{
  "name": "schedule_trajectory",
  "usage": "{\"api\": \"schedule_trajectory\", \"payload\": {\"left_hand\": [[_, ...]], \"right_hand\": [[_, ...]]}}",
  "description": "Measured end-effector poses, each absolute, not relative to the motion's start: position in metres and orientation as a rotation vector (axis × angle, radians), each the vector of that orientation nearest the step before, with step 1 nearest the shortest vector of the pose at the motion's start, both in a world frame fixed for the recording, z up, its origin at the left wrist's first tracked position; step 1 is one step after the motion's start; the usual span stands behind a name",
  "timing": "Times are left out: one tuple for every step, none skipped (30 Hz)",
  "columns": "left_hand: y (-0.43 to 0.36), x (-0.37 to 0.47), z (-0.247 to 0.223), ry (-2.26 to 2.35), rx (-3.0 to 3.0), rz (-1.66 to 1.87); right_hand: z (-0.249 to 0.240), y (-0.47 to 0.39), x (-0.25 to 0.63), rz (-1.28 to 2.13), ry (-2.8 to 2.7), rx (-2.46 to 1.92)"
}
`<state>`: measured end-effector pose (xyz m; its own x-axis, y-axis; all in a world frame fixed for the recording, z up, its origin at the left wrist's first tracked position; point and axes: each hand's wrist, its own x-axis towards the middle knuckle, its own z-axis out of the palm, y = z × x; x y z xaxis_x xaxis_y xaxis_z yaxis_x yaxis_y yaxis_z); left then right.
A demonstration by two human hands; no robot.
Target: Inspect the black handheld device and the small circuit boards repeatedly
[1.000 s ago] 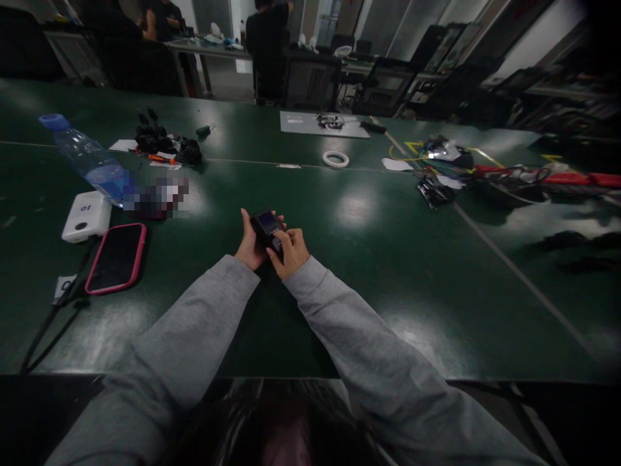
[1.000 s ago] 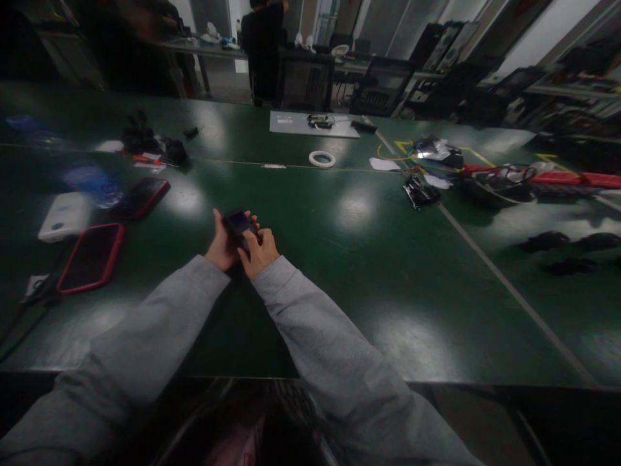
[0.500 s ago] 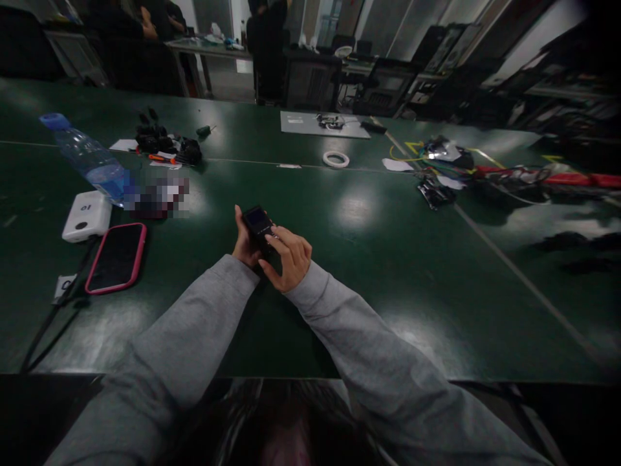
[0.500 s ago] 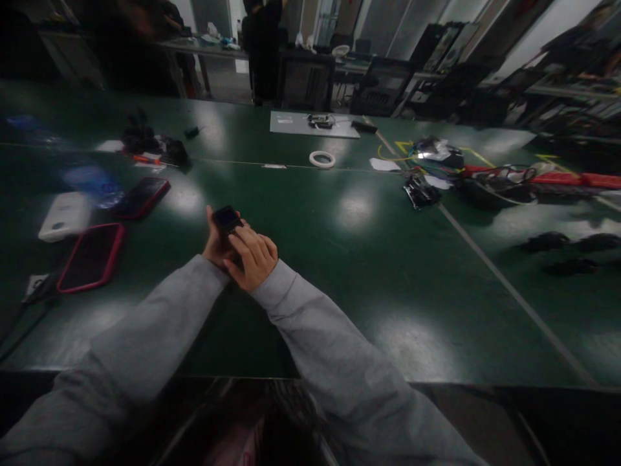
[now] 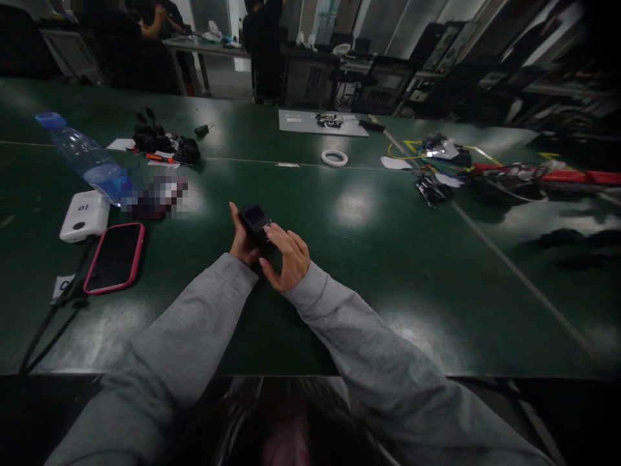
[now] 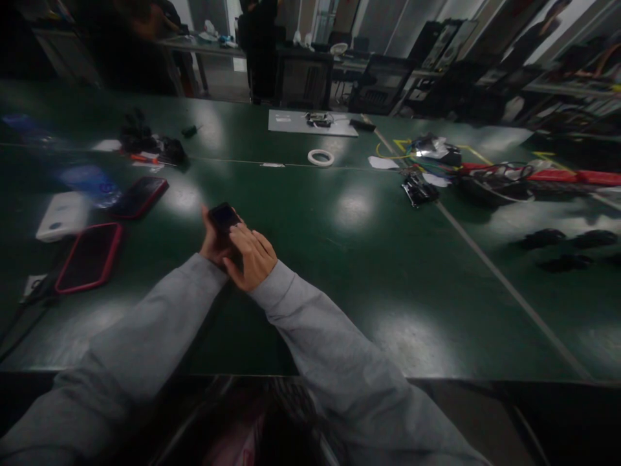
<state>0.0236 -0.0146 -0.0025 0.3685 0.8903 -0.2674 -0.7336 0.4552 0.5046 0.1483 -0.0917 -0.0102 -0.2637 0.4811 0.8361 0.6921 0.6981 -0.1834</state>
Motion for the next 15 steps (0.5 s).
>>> {"api": "schedule_trajectory", "payload": {"left_hand": [[-0.0142, 0.0233, -0.0031, 0.531, 0.324, 1.065], [-0.0135, 0.0229, -0.0039, 0.521, 0.323, 1.070], [-0.0126, 0.0224, -0.0047, 0.524, 0.322, 1.077], [-0.0118, 0.0219, -0.0052, 0.538, 0.321, 1.091], [-0.0112, 0.0214, -0.0052, 0.553, 0.322, 1.105], [-0.0110, 0.0210, -0.0046, 0.563, 0.323, 1.120], [-0.0112, 0.0208, -0.0034, 0.563, 0.321, 1.132], [-0.0120, 0.0208, -0.0019, 0.558, 0.318, 1.137], [-0.0130, 0.0210, -0.0003, 0.553, 0.313, 1.129], [-0.0141, 0.0213, 0.0010, 0.550, 0.310, 1.111], [-0.0149, 0.0217, 0.0017, 0.554, 0.308, 1.092], [-0.0154, 0.0220, 0.0016, 0.564, 0.308, 1.075], [-0.0153, 0.0221, 0.0007, 0.574, 0.307, 1.074], [-0.0149, 0.0221, -0.0008, 0.589, 0.305, 1.081], [-0.0143, 0.0219, -0.0026, 0.601, 0.304, 1.085]], "right_hand": [[-0.0106, -0.0916, 0.1491, -0.278, -1.895, -0.907], [-0.0111, -0.0912, 0.1496, -0.270, -1.896, -0.906], [-0.0117, -0.0908, 0.1498, -0.243, -1.925, -0.905], [-0.0122, -0.0903, 0.1497, -0.203, -1.969, -0.904], [-0.0125, -0.0900, 0.1495, -0.163, -2.015, -0.895], [-0.0124, -0.0901, 0.1492, -0.132, -2.043, -0.883], [-0.0121, -0.0905, 0.1490, -0.118, -2.043, -0.872], [-0.0115, -0.0912, 0.1489, -0.122, -2.010, -0.873], [-0.0109, -0.0920, 0.1490, -0.137, -1.960, -0.881], [-0.0106, -0.0926, 0.1492, -0.154, -1.912, -0.892], [-0.0107, -0.0927, 0.1493, -0.163, -1.886, -0.898], [-0.0113, -0.0922, 0.1493, -0.154, -1.892, -0.904], [-0.0127, -0.0909, 0.1492, -0.129, -1.925, -0.907], [-0.0146, -0.0890, 0.1489, -0.092, -1.971, -0.909], [-0.0172, -0.0864, 0.1485, -0.057, -2.010, -0.911]]}}
